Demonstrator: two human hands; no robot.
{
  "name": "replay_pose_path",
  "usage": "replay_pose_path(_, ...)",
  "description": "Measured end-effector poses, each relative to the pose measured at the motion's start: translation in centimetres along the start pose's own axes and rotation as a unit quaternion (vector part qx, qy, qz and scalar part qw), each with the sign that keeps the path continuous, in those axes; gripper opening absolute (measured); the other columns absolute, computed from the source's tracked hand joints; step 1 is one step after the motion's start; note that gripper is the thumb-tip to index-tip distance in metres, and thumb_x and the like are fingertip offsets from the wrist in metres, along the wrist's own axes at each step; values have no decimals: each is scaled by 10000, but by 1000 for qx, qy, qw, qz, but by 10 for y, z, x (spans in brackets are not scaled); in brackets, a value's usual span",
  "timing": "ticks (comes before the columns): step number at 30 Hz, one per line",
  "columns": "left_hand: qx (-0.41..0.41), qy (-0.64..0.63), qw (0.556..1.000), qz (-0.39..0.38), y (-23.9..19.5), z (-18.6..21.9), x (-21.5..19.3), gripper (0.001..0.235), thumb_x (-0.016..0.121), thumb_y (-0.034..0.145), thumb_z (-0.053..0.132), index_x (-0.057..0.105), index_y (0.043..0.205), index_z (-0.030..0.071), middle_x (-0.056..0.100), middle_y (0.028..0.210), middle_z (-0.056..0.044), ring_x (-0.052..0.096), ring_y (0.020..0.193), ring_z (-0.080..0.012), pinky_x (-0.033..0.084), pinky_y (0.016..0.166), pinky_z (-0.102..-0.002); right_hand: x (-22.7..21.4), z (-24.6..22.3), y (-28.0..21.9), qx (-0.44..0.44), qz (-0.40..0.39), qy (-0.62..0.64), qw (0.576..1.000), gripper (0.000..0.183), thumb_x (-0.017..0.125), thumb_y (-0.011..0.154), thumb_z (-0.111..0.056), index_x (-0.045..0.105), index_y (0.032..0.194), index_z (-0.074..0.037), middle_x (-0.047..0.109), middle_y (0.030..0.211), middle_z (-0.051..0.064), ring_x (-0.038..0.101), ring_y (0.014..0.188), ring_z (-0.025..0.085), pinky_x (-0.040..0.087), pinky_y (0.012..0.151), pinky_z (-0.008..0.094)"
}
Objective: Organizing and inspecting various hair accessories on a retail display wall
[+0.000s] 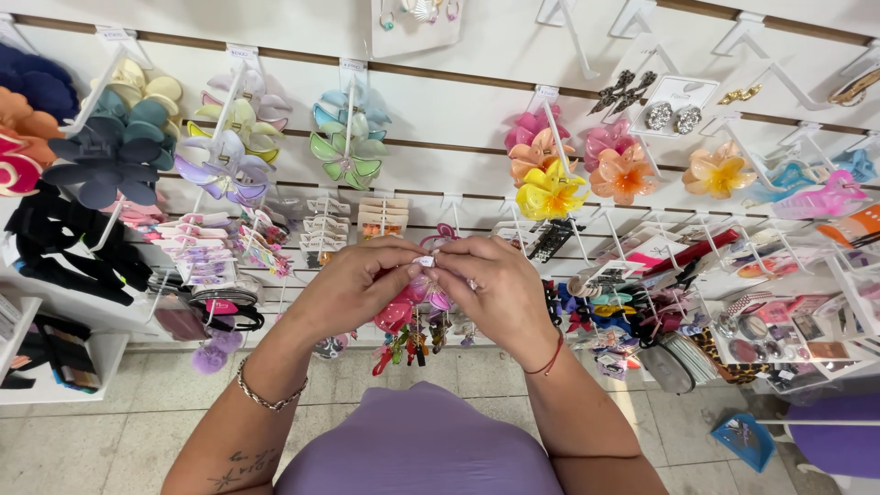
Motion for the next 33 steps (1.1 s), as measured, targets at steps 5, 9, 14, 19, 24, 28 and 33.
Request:
replay_pose_path(5, -35, -37, 999, 7, 0, 2, -1, 252, 570, 988, 86, 747, 1104, -49, 754, 1093, -225, 728, 1027, -378, 542, 948, -509, 0, 14, -8, 15, 31, 48, 998, 108, 780, 896, -178, 817, 986, -131, 795, 1004, 45, 732, 862, 302, 583, 745, 381)
replay_pose_path(9, -41, -21, 999, 20, 3, 2, -2, 252, 580, 988, 87, 743, 1118, -53, 753, 1111, -226, 726, 1050, -385, 542, 945, -506, 1, 12, -11, -8, 54, -40, 998, 105, 775, 911, -215, 810, 999, -170, 786, 991, 12, 735, 855, 257, 581, 761, 364)
replay_pose_path(14, -38, 20, 999, 14, 1, 3, -1, 251, 580, 978, 80, 750, 1125, -32, 756, 1143, -211, 721, 1055, -401, 545, 938, -506, 3, 6, -6, -31, 33, -56, 997, 79, 748, 919, -183, 801, 955, -138, 787, 972, 27, 722, 807, 265, 566, 733, 365)
replay_pose_path(19, -38, 58, 998, 12, 1, 3, 0, 257, 579, 976, 93, 754, 1127, -19, 754, 1158, -202, 717, 1060, -406, 544, 933, -508, 8, 11, -8, -47, 53, -87, 994, 56, 761, 903, -197, 797, 928, -162, 786, 953, 13, 716, 766, 241, 563, 710, 344)
replay_pose_path(24, -17, 44, 998, 30, -1, 8, -5, 249, 590, 975, 93, 754, 1131, -10, 757, 1159, -191, 715, 1071, -396, 551, 929, -487, 10, 45, -7, 77, 62, 153, 983, 58, 774, 863, -124, 799, 915, -119, 792, 958, 45, 620, 626, 170, 502, 586, 305)
replay_pose_path(28, -21, 16, 999, 31, -3, 12, -9, 254, 576, 979, 79, 751, 1136, -14, 755, 1161, -201, 719, 1073, -389, 544, 952, -492, 21, 62, -5, 99, 39, 284, 953, 66, 756, 870, -97, 783, 925, -71, 778, 990, 86, 557, 659, 120, 469, 588, 274)
replay_pose_path(33, -11, 18, 999, 25, -5, 9, -12, 245, 589, 974, 71, 746, 1132, -31, 749, 1156, -225, 711, 1073, -414, 542, 946, -520, 18, 53, -3, 83, 42, 257, 962, 110, 796, 829, -52, 787, 937, -70, 748, 986, 84, 563, 666, 137, 459, 575, 255)
Point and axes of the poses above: each hand's wrist, its own y-axis towards the middle knuckle, its own x-axis out of the palm, z = x × y, the point moved 10 cm from there along y, towards the middle knuckle
